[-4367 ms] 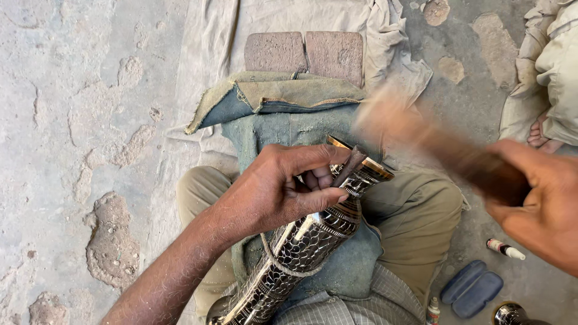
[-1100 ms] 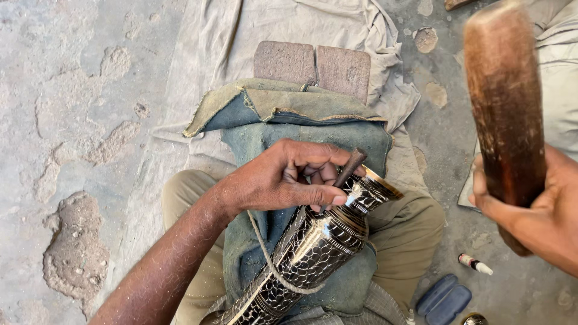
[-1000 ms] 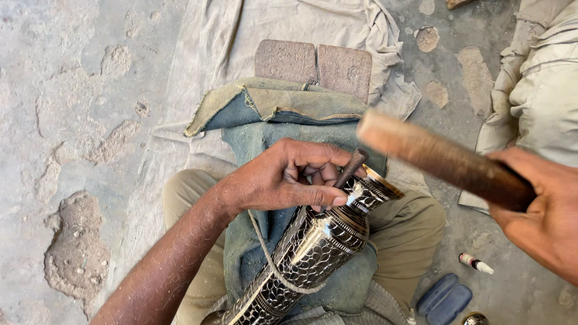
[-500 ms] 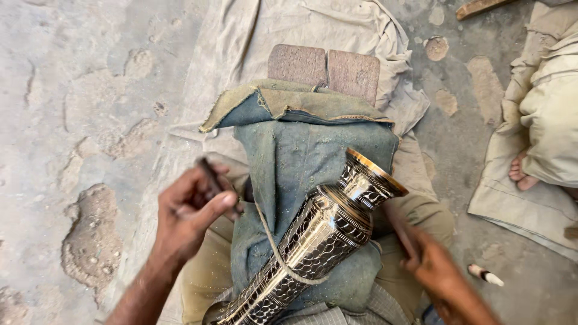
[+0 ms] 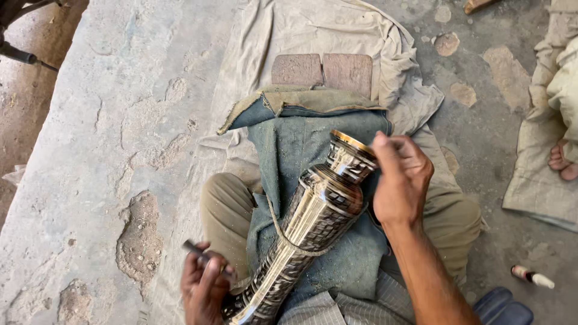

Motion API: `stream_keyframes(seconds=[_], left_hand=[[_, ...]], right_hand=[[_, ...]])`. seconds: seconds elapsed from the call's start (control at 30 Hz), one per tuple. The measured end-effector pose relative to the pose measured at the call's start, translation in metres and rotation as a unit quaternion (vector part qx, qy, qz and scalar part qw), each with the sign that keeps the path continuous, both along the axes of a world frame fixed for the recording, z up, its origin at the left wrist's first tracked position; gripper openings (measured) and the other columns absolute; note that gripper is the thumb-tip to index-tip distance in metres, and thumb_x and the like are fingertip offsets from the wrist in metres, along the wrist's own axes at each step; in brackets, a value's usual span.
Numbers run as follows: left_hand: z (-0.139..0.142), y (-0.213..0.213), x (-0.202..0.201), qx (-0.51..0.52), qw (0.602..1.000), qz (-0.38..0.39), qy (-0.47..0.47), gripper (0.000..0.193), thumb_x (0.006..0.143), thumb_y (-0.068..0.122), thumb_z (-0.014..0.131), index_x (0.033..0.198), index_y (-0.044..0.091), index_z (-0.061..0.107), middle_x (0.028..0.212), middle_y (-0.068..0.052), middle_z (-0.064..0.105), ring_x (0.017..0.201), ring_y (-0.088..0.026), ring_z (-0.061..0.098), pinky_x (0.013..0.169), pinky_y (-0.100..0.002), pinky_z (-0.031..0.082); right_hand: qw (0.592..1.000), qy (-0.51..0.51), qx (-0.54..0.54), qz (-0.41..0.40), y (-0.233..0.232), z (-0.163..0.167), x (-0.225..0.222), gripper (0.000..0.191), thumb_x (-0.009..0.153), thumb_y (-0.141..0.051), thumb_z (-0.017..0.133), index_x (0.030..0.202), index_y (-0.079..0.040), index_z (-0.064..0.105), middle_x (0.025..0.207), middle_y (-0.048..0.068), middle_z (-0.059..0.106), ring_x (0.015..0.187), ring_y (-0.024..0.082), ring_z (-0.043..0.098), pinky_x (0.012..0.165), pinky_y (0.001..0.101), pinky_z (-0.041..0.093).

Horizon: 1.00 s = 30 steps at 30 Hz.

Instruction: The person sits on the floor and uses a hammer and a small metal punch to engrave a decorative pattern onto the neck of a silver-colored metal vessel. They repeatedly strike the punch to create indentations, rotating the vessel to work on different sections of the rim.

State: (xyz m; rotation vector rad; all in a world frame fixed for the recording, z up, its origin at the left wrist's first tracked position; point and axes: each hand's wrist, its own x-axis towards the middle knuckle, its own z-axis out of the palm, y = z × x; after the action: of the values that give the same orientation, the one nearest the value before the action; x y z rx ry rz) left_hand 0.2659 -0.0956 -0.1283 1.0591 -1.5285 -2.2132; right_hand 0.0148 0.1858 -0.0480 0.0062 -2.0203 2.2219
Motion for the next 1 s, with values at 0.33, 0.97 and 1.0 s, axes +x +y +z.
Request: stream_keyframes(seconds=[0.33,0.97,1.0], left_hand=[[0.089,0.021,-0.049,-0.077,0.968,-0.219,-0.092,0.039,0.074,0.000,0.082,0.112,-0.005,0.073,0.079,-0.015,0.074,0.068,-0.020,0.076,0.062,-0.038,0.068],[0.189,0.128,-0.234,-0.455,0.550,-0.654,0.251,0.029,0.100,0.022,0.066,0.125,0.008,0.064,0.103,-0.012,0.073,0.087,-0.029,0.074,0.073,-0.042,0.061],[0.188,0.127,-0.234,-0.464,0.537,-0.660,0.246,0.029,0.100,0.022,0.065,0.126,0.008,0.063,0.103,-0.012,0.073,0.086,-0.029,0.074,0.073,-0.041,0.061]], right_hand=[[0.991,-0.088,0.101,0.006,0.094,-0.092,0.027,0.029,0.093,0.006,0.059,0.120,-0.004,0.064,0.114,0.010,0.070,0.108,0.022,0.068,0.098,0.0421,0.055],[0.957,-0.091,0.276,0.016,0.160,-0.062,0.158,0.038,0.075,-0.006,0.089,0.102,-0.004,0.063,0.082,0.006,0.069,0.072,0.016,0.069,0.096,0.0310,0.052],[0.950,-0.145,0.275,0.023,0.154,-0.067,0.163,0.040,0.071,-0.009,0.090,0.100,-0.004,0.062,0.080,0.006,0.069,0.068,0.016,0.069,0.079,0.0292,0.056]])
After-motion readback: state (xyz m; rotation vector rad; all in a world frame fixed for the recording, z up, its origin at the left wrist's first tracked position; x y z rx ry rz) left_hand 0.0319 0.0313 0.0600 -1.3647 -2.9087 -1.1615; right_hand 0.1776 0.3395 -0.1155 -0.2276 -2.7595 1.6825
